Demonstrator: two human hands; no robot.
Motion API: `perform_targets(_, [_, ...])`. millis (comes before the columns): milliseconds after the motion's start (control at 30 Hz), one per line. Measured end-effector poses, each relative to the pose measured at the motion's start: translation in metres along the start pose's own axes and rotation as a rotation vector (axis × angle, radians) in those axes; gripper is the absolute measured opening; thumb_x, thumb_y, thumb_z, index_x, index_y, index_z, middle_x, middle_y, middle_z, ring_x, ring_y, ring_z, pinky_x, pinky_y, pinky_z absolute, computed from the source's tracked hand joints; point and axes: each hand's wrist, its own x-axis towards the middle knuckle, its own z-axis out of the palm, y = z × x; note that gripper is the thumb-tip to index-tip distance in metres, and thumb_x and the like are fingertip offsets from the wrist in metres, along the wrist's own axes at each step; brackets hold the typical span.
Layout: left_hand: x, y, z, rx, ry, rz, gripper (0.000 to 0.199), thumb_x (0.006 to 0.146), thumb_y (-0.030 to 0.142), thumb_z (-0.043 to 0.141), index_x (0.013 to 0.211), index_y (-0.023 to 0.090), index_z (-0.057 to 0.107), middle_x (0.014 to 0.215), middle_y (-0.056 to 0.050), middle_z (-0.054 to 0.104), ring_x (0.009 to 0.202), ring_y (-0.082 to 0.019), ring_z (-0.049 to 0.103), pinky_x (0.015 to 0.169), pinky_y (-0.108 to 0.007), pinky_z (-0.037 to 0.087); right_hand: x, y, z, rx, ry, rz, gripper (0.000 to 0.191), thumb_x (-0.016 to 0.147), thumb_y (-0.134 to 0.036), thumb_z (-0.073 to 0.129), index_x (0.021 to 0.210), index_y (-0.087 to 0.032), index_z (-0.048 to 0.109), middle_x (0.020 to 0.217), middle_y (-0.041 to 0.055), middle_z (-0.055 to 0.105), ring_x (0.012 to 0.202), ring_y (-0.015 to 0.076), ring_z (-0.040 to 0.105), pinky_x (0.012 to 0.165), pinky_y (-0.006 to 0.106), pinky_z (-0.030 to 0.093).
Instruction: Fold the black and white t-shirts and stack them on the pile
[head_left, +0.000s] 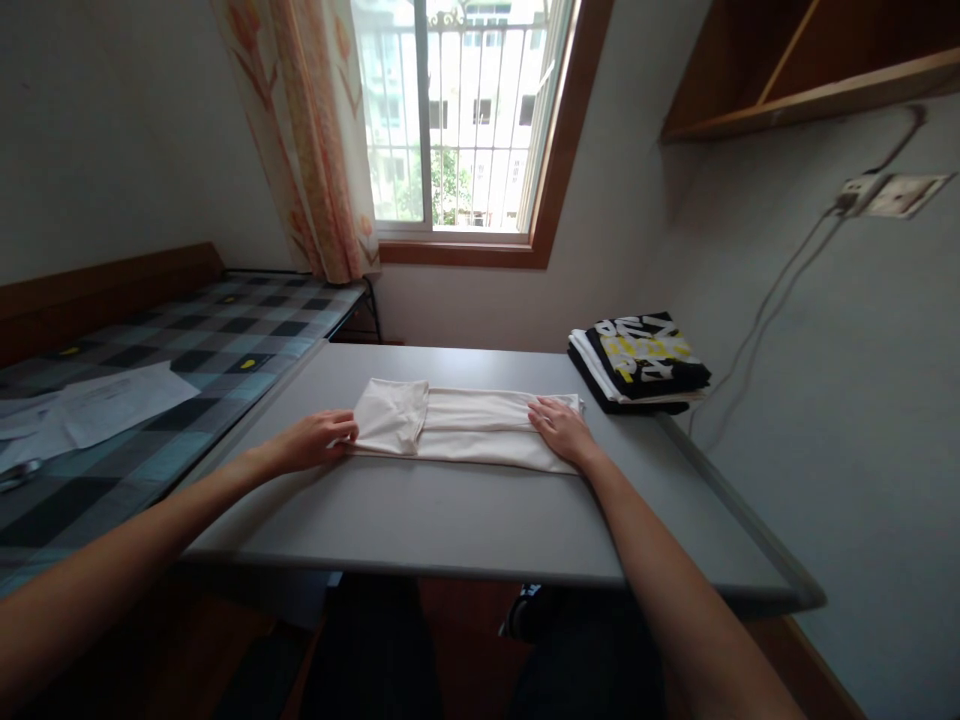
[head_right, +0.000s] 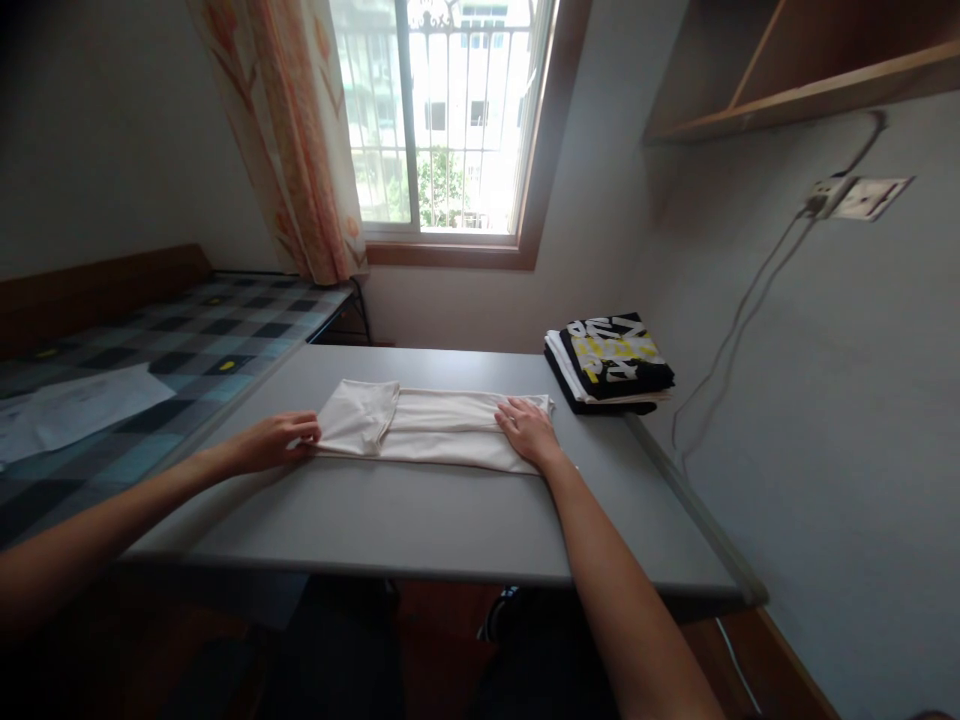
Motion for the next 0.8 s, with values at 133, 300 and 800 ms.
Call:
perform_targets(133, [-0.001,0.003,0.004,0.099,0.053,-0.021,0.019,0.082,0.016,0.051,0.093,0.021,0.065,0.098,-0.006,0.064,0.086,-0.020,0.061,0.080,-0.031,0.045,0.001,0.001,0.001,0.004,-0.001,-0.004,0.045,0.098,-0.044,0.038,0.130,-0.023,0.061,0.143,0.0090,0.053,0.135,0.0256,0.043,0.110,0.048,0.032])
perform_targets(300, [0.017,0.031,0.008,0.103,0.089,0.008,0.030,0.083,0.023,0.054,0.111,0.025,0.064,0.110,-0.007,0.064,0.100,-0.024,0.061,0.088,-0.035,0.045,0.001,0.001,0.001,0.015,-0.002,0.002,0.045,0.098,-0.043,0.039,0.130,-0.021,0.062,0.143,0.0102,0.052,0.135,0.0265,0.043,0.111,0.048,0.032])
perform_targets(800, [0.131,0.092,0.013,0.057,-0.075,-0.545,0.053,0.093,0.033,0.043,0.142,0.015,0.037,0.107,-0.016,0.069,0.098,-0.030,0.067,0.081,-0.035,0.049,0.001,0.003,0.001,0.069,0.027,0.002,0.041,0.096,-0.042,0.044,0.126,-0.023,0.064,0.141,0.0091,0.055,0.133,0.0251,0.045,0.110,0.048,0.033])
